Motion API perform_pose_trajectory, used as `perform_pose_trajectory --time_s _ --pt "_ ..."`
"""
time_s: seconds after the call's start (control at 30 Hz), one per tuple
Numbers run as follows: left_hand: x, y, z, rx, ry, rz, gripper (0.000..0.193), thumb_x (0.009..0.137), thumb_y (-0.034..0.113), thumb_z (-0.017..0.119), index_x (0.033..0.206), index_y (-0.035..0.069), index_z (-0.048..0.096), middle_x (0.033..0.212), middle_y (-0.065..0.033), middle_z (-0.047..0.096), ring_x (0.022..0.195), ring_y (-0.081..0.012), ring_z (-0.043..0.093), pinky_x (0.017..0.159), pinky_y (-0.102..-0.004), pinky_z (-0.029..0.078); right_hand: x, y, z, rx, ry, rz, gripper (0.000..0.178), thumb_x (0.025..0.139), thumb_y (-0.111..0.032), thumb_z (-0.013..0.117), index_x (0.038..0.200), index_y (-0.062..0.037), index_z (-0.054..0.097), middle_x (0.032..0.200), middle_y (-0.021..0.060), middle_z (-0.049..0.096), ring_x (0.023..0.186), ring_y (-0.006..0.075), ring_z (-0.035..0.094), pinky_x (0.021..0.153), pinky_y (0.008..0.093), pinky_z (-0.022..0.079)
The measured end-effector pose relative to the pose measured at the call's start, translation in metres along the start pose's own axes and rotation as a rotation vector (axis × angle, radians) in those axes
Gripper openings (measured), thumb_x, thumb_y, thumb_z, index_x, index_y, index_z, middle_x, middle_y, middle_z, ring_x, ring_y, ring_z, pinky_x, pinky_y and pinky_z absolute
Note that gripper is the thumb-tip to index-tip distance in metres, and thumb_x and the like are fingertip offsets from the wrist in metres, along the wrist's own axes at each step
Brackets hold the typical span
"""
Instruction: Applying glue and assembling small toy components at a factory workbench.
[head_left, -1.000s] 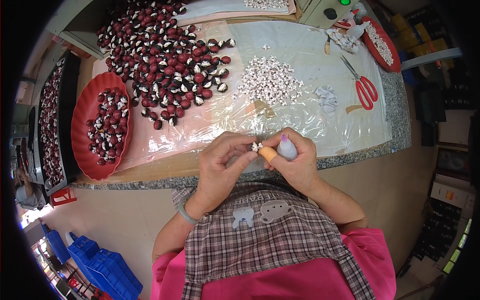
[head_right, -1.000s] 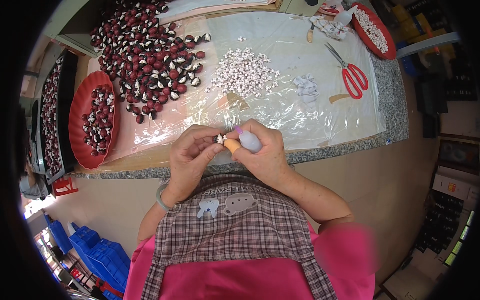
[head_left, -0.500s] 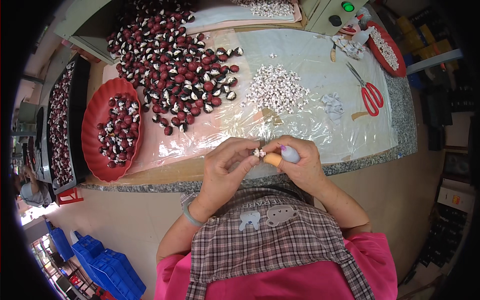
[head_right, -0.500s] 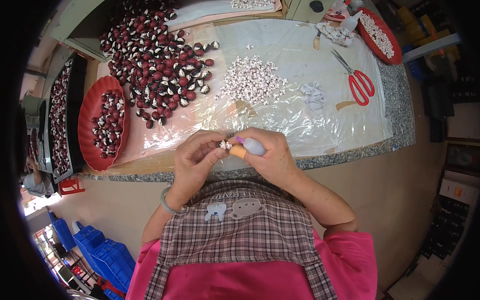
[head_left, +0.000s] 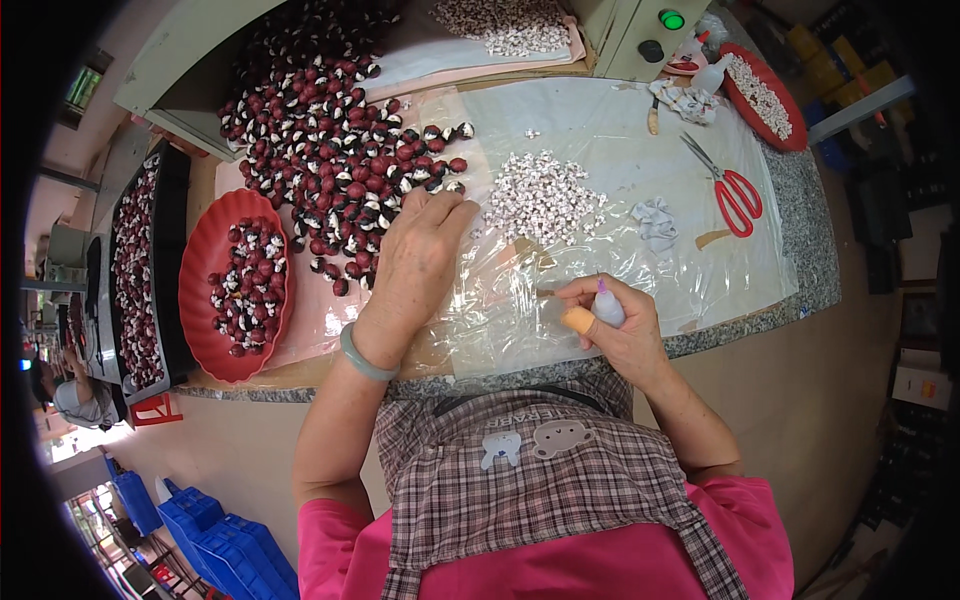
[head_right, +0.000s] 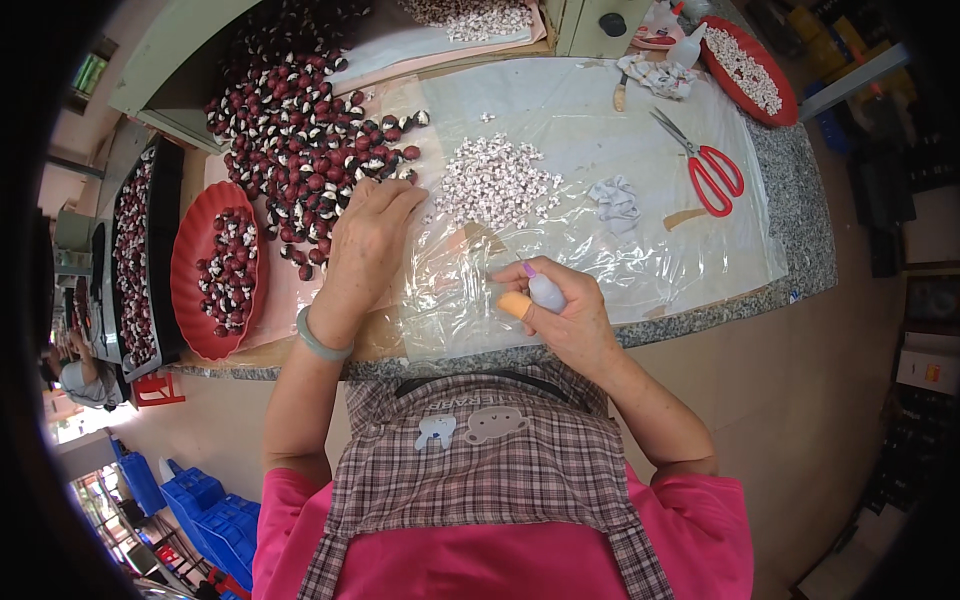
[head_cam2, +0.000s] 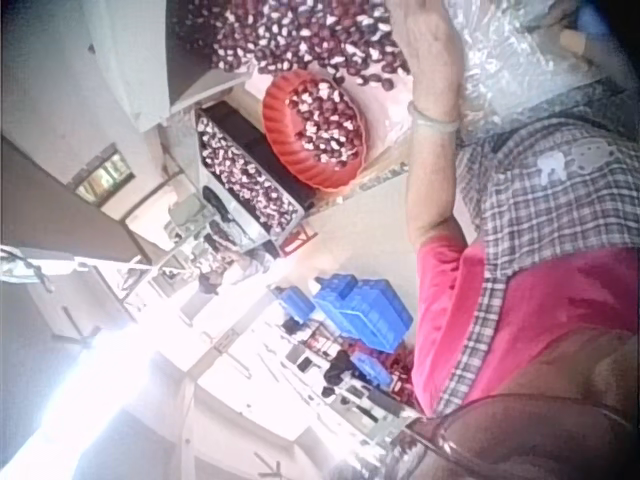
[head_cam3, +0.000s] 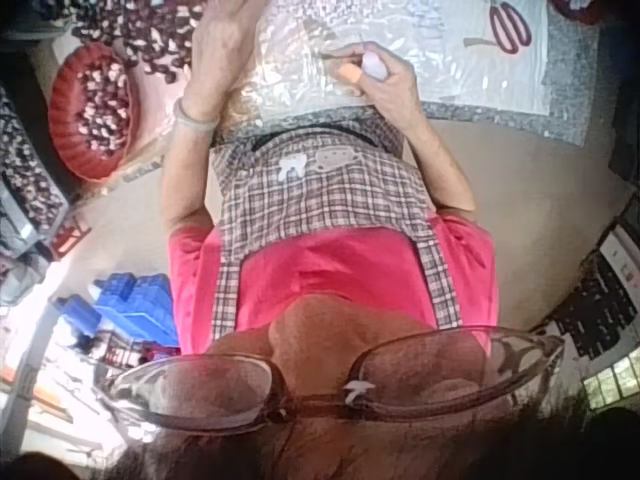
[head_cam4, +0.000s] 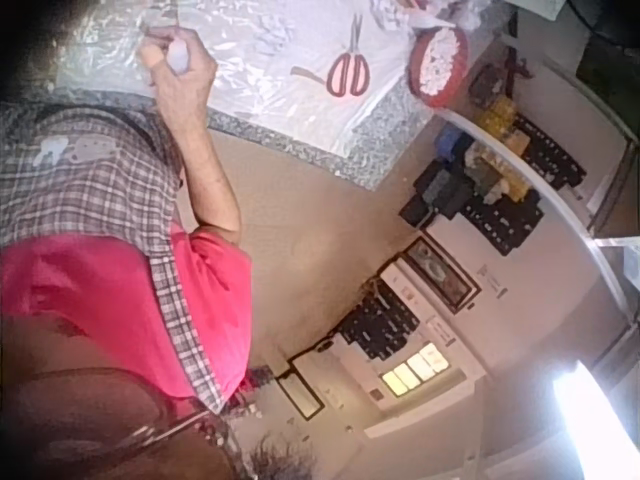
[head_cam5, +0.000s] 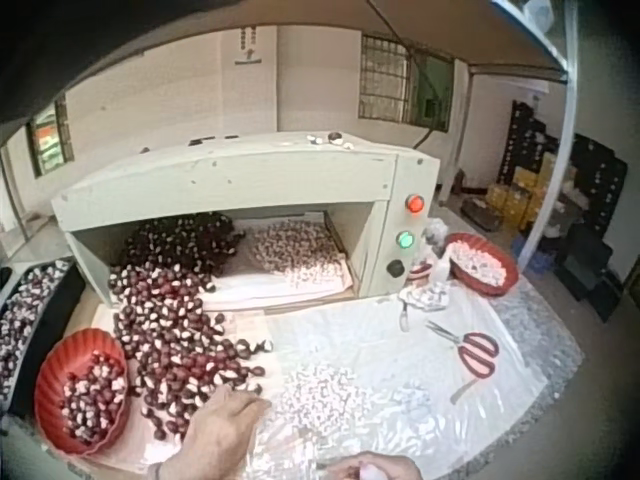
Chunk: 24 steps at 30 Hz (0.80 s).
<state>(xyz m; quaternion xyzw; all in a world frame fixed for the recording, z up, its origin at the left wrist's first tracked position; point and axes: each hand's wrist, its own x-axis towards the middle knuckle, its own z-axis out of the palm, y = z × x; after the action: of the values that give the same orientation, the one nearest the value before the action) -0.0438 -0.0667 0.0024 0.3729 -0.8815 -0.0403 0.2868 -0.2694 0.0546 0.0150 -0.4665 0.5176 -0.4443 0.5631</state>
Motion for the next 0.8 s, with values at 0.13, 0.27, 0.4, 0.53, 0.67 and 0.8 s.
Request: perform_pose_trajectory --time_s 0.13,0.27,0.4,0.53,0.67,0.8 --pt "0.0 0.007 -0.006 -0.122 0.099 -0.068 0.027 0.078 -0.004 0.06 0.105 0.0 0.064 0.099 -0.0128 0.061 0.084 -0.0272 0.058 0.072 -0.0344 0.05 -0.001 -0.001 -0.006 -0.062 -0.012 0.06 0.024 0.087 -0.006 0.067 0.111 -0.0038 0.061 0.088 0.001 0.064 0.072 0.0044 0.054 0.06 0.0205 0.046" --pt "-0.022 0.035 -0.025 -1.295 0.072 -0.813 0.023 0.095 0.006 0.057 0.117 0.0 0.062 0.097 -0.0057 0.064 0.069 -0.0064 0.052 0.056 -0.0173 0.04 -0.005 0.007 -0.011 0.025 -0.029 0.006 0.035 0.088 -0.009 0.063 0.116 -0.0073 0.042 0.085 0.0019 0.058 0.077 0.0073 0.051 0.069 0.0228 0.044" --pt "-0.045 0.05 -0.026 -1.864 0.092 -1.015 0.026 0.096 0.008 0.057 0.12 -0.003 0.06 0.111 -0.0125 0.066 0.083 -0.0092 0.057 0.065 -0.0168 0.045 -0.002 0.008 -0.016 0.141 -0.08 -0.005 0.029 0.093 -0.013 0.057 0.117 -0.0059 0.043 0.1 0.0071 0.054 0.071 0.0098 0.051 0.059 0.0227 0.043" --pt "-0.062 0.056 -0.017 -1.985 0.103 -1.022 0.018 0.093 0.009 0.063 0.111 0.003 0.063 0.108 -0.0058 0.065 0.087 -0.0082 0.056 0.075 -0.0183 0.048 0.001 -0.003 -0.011 0.057 -0.018 -0.194 0.023 0.093 -0.006 0.06 0.114 0.0026 0.063 0.111 0.0095 0.051 0.074 0.0113 0.06 0.053 0.0198 0.045" --pt "-0.056 0.064 -0.023 -1.948 0.062 -0.961 0.022 0.093 0.008 0.063 0.115 0.005 0.062 0.108 -0.0047 0.064 0.089 -0.0084 0.057 0.072 -0.0171 0.045 0.004 -0.006 -0.011 0.164 0.041 -0.178 0.026 0.089 -0.007 0.067 0.113 0.0018 0.061 0.102 0.0093 0.057 0.067 0.0109 0.06 0.047 0.0182 0.043" --pt "-0.062 0.064 -0.02 -1.949 0.024 -0.923 0.027 0.093 0.008 0.062 0.12 0.005 0.06 0.111 -0.0067 0.064 0.091 -0.0088 0.057 0.073 -0.0192 0.045 0.004 -0.009 -0.005 0.292 0.134 -0.169 0.038 0.084 -0.007 0.073 0.116 -0.0017 0.053 0.098 0.0119 0.065 0.065 0.0105 0.061 0.048 0.0177 0.043"
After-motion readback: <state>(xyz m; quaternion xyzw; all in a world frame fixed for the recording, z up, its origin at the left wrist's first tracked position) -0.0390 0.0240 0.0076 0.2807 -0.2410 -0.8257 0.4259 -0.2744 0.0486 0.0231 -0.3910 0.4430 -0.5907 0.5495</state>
